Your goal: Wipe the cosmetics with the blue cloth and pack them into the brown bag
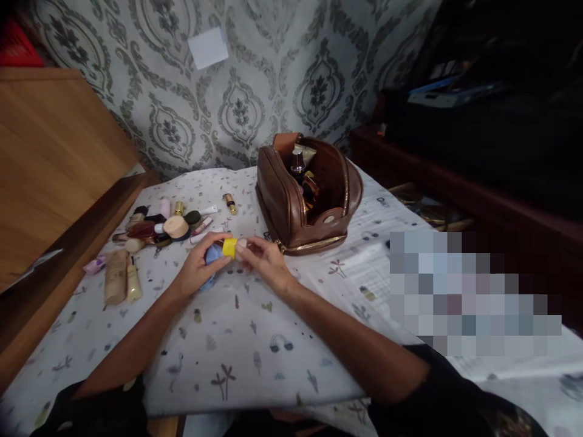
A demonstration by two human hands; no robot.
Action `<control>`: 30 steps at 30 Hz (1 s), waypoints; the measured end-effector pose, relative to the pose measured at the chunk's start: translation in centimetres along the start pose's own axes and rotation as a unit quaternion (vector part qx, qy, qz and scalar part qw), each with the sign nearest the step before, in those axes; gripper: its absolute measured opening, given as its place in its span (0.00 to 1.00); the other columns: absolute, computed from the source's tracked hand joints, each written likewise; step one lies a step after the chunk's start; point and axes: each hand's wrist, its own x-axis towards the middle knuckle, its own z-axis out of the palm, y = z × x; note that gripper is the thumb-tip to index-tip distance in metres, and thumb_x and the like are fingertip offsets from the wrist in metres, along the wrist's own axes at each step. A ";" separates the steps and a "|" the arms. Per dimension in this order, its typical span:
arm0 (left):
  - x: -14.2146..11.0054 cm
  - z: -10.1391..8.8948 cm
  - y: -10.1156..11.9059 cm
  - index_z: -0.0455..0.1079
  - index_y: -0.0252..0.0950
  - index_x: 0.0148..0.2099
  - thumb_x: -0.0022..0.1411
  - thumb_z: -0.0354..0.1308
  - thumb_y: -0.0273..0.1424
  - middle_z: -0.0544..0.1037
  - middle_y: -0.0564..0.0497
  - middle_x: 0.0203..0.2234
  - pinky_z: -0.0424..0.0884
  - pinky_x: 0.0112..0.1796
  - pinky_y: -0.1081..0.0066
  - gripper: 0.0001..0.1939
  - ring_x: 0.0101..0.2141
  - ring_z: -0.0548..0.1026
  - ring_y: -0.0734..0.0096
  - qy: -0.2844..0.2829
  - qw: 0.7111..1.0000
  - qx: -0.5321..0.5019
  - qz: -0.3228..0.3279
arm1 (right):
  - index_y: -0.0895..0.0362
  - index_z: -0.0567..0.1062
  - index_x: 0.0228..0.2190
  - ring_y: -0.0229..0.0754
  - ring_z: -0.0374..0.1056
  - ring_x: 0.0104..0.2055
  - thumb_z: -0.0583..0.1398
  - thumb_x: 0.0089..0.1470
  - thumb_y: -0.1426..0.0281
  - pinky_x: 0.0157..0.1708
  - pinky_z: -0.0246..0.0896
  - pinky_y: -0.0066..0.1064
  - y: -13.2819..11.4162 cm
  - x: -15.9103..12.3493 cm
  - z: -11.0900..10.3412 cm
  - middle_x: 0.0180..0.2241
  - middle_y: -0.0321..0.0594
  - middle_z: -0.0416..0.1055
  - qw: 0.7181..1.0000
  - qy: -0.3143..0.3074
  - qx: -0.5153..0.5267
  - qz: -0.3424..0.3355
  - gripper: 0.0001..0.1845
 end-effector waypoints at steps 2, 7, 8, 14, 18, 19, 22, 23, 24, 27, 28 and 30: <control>0.0 0.0 0.0 0.68 0.39 0.55 0.62 0.60 0.38 0.73 0.48 0.46 0.66 0.52 0.64 0.20 0.48 0.71 0.63 0.002 1.000 -0.002 0.004 | 0.60 0.75 0.37 0.35 0.63 0.22 0.66 0.45 0.48 0.24 0.60 0.29 -0.1 0.0 0.0 0.21 0.33 0.69 1.000 -0.009 0.000 0.006 0.29; -0.2 0.3 0.5 0.65 0.38 0.58 0.61 0.60 0.40 0.74 0.46 0.49 0.67 0.51 0.64 0.25 0.48 0.72 0.61 -0.008 0.998 -0.018 -0.063 | 0.59 0.74 0.35 0.35 0.65 0.22 0.66 0.44 0.47 0.23 0.60 0.28 0.0 0.0 0.0 0.21 0.33 0.70 1.000 -0.011 -0.009 -0.014 0.29; -0.2 0.3 0.7 0.66 0.37 0.57 0.61 0.60 0.40 0.74 0.46 0.49 0.67 0.51 0.64 0.24 0.49 0.72 0.61 -0.008 0.997 -0.012 -0.069 | 0.59 0.73 0.34 0.35 0.65 0.21 0.66 0.44 0.46 0.22 0.60 0.28 0.1 0.0 0.0 0.21 0.33 0.70 1.000 -0.018 -0.015 -0.011 0.29; -0.3 0.3 1.6 0.70 0.37 0.53 0.60 0.59 0.39 0.77 0.46 0.48 0.68 0.51 0.62 0.20 0.49 0.74 0.58 0.000 0.998 0.024 -0.063 | 0.59 0.72 0.26 0.35 0.64 0.17 0.62 0.44 0.39 0.16 0.55 0.26 0.7 -0.2 0.2 0.17 0.34 0.68 0.995 -0.055 0.054 0.068 0.33; -0.4 0.5 1.4 0.71 0.38 0.54 0.60 0.59 0.39 0.77 0.46 0.49 0.70 0.50 0.63 0.21 0.49 0.75 0.58 0.019 0.998 0.040 -0.050 | 0.61 0.73 0.26 0.34 0.65 0.16 0.62 0.38 0.35 0.14 0.52 0.25 1.1 -0.1 0.4 0.21 0.37 0.71 0.978 -0.091 0.152 0.109 0.38; -0.5 0.6 1.4 0.71 0.37 0.53 0.60 0.59 0.39 0.77 0.46 0.48 0.71 0.48 0.64 0.21 0.48 0.75 0.59 0.025 0.998 0.044 -0.045 | 0.62 0.73 0.26 0.34 0.65 0.16 0.62 0.39 0.35 0.14 0.52 0.25 1.1 -0.1 0.4 0.21 0.37 0.71 0.972 -0.103 0.170 0.122 0.39; -0.4 0.5 1.5 0.72 0.37 0.50 0.60 0.58 0.39 0.78 0.46 0.44 0.73 0.44 0.66 0.19 0.44 0.77 0.61 0.044 0.996 0.075 -0.014 | 0.63 0.74 0.27 0.34 0.66 0.17 0.60 0.42 0.35 0.16 0.53 0.25 1.2 -0.2 0.7 0.21 0.39 0.71 0.957 -0.141 0.200 0.156 0.40; -0.4 0.4 1.6 0.72 0.37 0.49 0.60 0.58 0.39 0.79 0.47 0.42 0.74 0.42 0.67 0.18 0.42 0.78 0.61 0.049 0.994 0.093 -0.001 | 0.63 0.74 0.27 0.35 0.67 0.18 0.59 0.42 0.35 0.17 0.53 0.25 1.2 -0.2 0.7 0.21 0.39 0.71 0.955 -0.149 0.201 0.158 0.40; -0.4 0.3 1.7 0.73 0.37 0.48 0.60 0.58 0.39 0.79 0.48 0.40 0.74 0.41 0.68 0.17 0.40 0.78 0.62 0.052 0.992 0.115 0.013 | 0.63 0.74 0.27 0.35 0.68 0.19 0.59 0.42 0.35 0.18 0.55 0.25 1.3 -0.3 0.8 0.21 0.38 0.71 0.957 -0.151 0.196 0.153 0.40; -0.4 -0.1 1.8 0.72 0.37 0.45 0.60 0.58 0.39 0.79 0.49 0.36 0.74 0.37 0.71 0.14 0.36 0.78 0.65 0.053 0.979 0.186 0.061 | 0.61 0.74 0.31 0.35 0.68 0.23 0.62 0.41 0.37 0.23 0.59 0.25 1.3 -0.5 0.8 0.23 0.36 0.70 0.977 -0.121 0.149 0.096 0.38; -0.4 -0.2 1.8 0.72 0.38 0.44 0.60 0.59 0.39 0.79 0.50 0.36 0.73 0.36 0.72 0.13 0.35 0.78 0.66 0.048 0.975 0.205 0.076 | 0.61 0.74 0.34 0.35 0.68 0.24 0.63 0.40 0.38 0.24 0.60 0.26 1.3 -0.5 0.8 0.24 0.34 0.70 0.983 -0.109 0.130 0.073 0.37; -0.4 -0.4 1.8 0.72 0.38 0.43 0.61 0.59 0.39 0.79 0.51 0.34 0.73 0.34 0.74 0.12 0.34 0.78 0.67 0.035 0.968 0.229 0.093 | 0.59 0.74 0.40 0.35 0.68 0.26 0.64 0.41 0.39 0.26 0.62 0.27 1.2 -0.7 0.8 0.27 0.33 0.69 0.989 -0.102 0.102 0.040 0.38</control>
